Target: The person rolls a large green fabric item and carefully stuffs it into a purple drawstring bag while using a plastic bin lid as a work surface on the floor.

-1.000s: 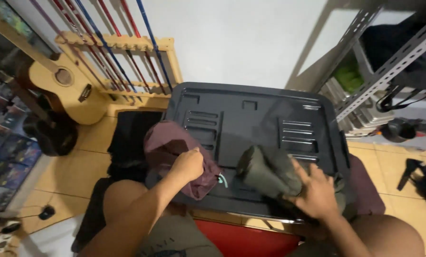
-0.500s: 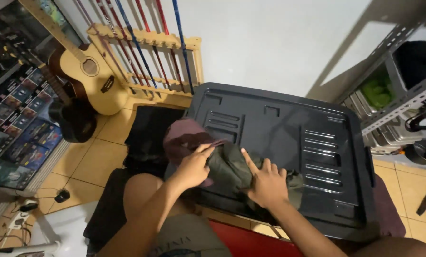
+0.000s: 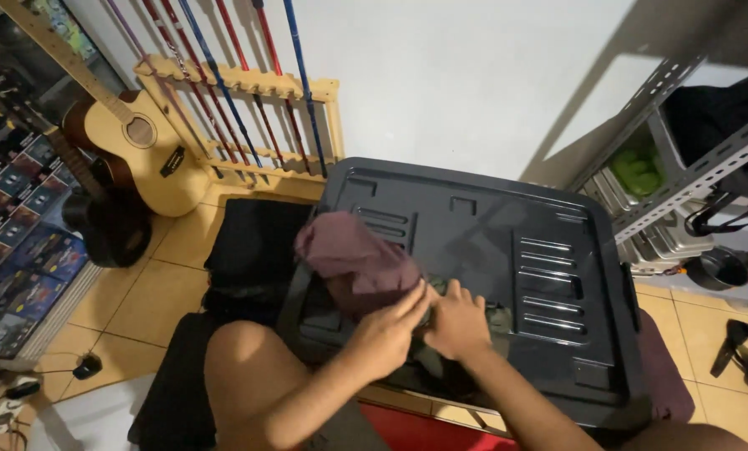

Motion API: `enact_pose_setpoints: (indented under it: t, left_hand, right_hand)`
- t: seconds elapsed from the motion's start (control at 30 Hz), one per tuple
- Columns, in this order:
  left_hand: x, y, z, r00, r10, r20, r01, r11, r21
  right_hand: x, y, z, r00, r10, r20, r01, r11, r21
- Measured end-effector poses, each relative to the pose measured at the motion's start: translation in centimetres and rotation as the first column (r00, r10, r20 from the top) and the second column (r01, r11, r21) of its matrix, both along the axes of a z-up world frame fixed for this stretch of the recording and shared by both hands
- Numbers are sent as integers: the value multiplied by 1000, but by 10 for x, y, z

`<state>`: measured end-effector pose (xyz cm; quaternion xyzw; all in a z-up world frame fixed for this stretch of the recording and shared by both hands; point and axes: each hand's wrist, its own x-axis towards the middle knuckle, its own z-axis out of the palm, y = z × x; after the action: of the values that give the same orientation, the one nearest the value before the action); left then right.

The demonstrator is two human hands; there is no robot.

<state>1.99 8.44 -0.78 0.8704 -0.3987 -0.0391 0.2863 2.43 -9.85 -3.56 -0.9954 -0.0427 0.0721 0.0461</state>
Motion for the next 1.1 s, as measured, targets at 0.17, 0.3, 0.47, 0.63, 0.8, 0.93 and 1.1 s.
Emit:
enact_pose_setpoints:
  t: [0.17,0.3,0.47,0.63,0.8,0.93,1.1]
  left_hand:
    - [-8,0,-5,982,111,156,-65,960,-273]
    - [-4,6,-38,916,363,171,-318,916,-244]
    - [-4,2,-35,917,392,74,-331,851,-407]
    - [-25,-9,-40,914,406,-16,-365,802,-473]
    - [-21,-19,-77,898,390,-205,-441,806,-394]
    - [-9,-31,-80,876,395,-278,-477,795,-373]
    - [-13,-34,-69,939,343,12,-306,852,-424]
  right_hand:
    - [2,-14,28,964,-199,-178,239,941,240]
    - [-1,-19,70,835,-232,-500,534,115,838]
    - [8,-39,47,682,-340,-648,658,-101,746]
    - [10,-34,69,628,-483,-611,693,-11,721]
    - [16,-36,33,890,-409,-200,455,809,372]
    - [15,-19,11,944,-323,-73,329,938,107]
    - [23,-17,-26,945,-241,221,252,967,-23]
